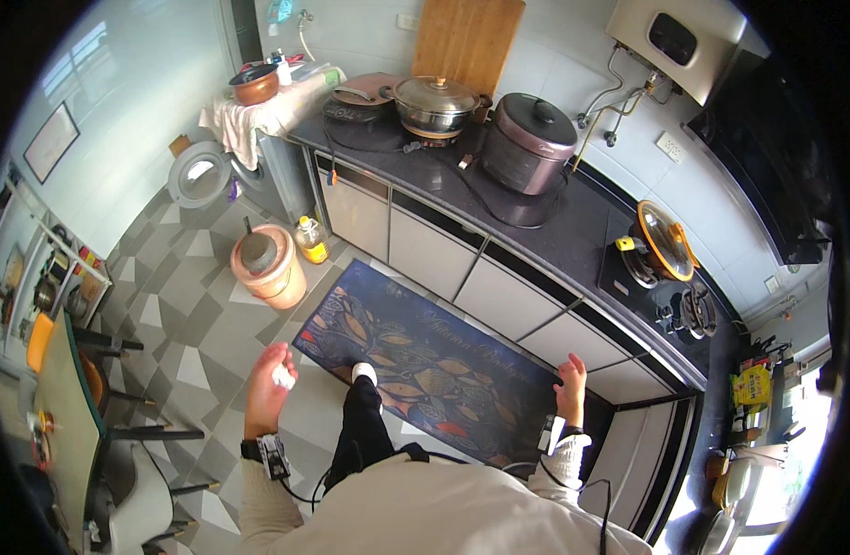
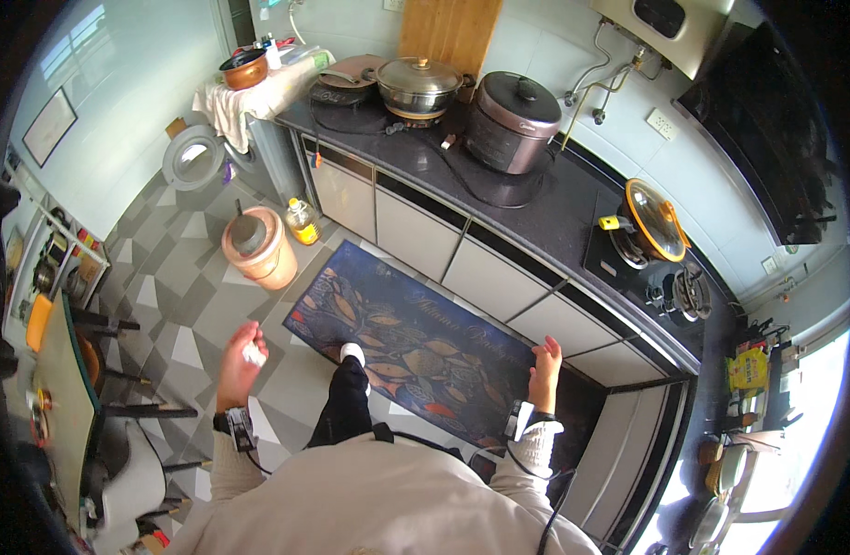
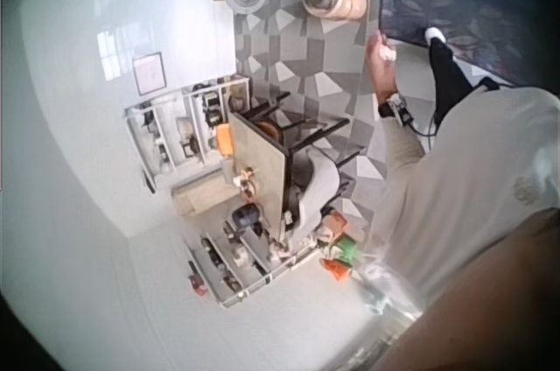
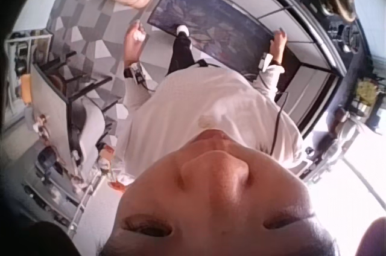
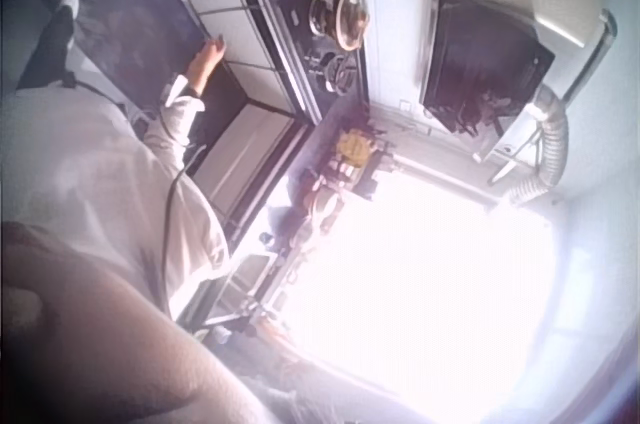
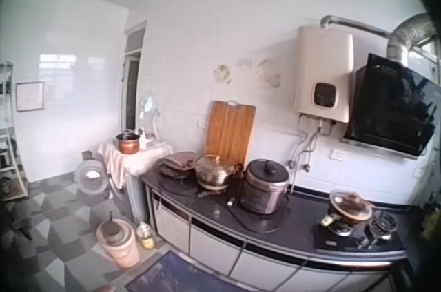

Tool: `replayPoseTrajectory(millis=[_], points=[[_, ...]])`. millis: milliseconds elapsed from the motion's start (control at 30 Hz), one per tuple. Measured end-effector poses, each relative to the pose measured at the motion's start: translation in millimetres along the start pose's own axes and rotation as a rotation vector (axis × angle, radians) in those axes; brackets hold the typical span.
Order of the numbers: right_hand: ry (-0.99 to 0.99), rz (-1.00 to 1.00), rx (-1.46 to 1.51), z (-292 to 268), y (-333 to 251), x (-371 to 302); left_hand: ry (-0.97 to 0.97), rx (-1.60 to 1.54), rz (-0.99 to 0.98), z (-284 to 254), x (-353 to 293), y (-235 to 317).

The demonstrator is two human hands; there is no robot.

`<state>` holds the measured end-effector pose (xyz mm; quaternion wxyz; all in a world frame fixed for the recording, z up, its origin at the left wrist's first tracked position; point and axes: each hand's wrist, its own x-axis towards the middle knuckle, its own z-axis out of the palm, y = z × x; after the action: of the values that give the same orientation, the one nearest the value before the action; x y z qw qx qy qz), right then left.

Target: The person moves items in a kitchen, including a cardboard box and a purple bag, then washes a cloth at the sink. They plug in an electric pot on the counter, open its lid, and wipe the floor near a washing machine with the wet cloth.

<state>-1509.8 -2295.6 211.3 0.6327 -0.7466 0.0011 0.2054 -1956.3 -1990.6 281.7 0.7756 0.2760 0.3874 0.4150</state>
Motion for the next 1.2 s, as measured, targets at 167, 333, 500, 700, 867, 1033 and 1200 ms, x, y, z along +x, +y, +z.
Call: replayPoseTrajectory(millis=[167, 333, 500, 700, 867, 1033, 1200], points=[[0.166, -0.318, -0.254, 34.4, 4.3, 64.8, -0.207, -0.017, -0.09, 46.9, 160.0, 44.2], [0.514, -0.175, -0.494, 59.9, 1.5, 98.1, -0.503, 0.382, 0.097, 114.1, 295.7, 58.8], [0.473, -0.277, -0.648, 108.4, -3.9, 129.2, -0.512, 0.504, -0.14, 187.5, 436.3, 39.4], [0.088, -0.239, -0.363, 244.1, -52.1, 234.0, -0.418, 0.643, -0.217, 236.4, 575.5, -1.1], [-0.063, -0.568, -0.953, 362.2, -108.1, 299.9, -0.355, 1.518, 0.439, 254.6, 648.6, -25.2], [-0.153, -0.573, -1.271, 411.4, -120.5, 330.1, -0.442, 1.827, 0.709, 265.3, 674.5, -24.1], [-0.18, -0.596, -1.358, 401.2, -107.7, 334.0, -0.774, 2.029, 0.737, 266.4, 687.2, -1.0]])
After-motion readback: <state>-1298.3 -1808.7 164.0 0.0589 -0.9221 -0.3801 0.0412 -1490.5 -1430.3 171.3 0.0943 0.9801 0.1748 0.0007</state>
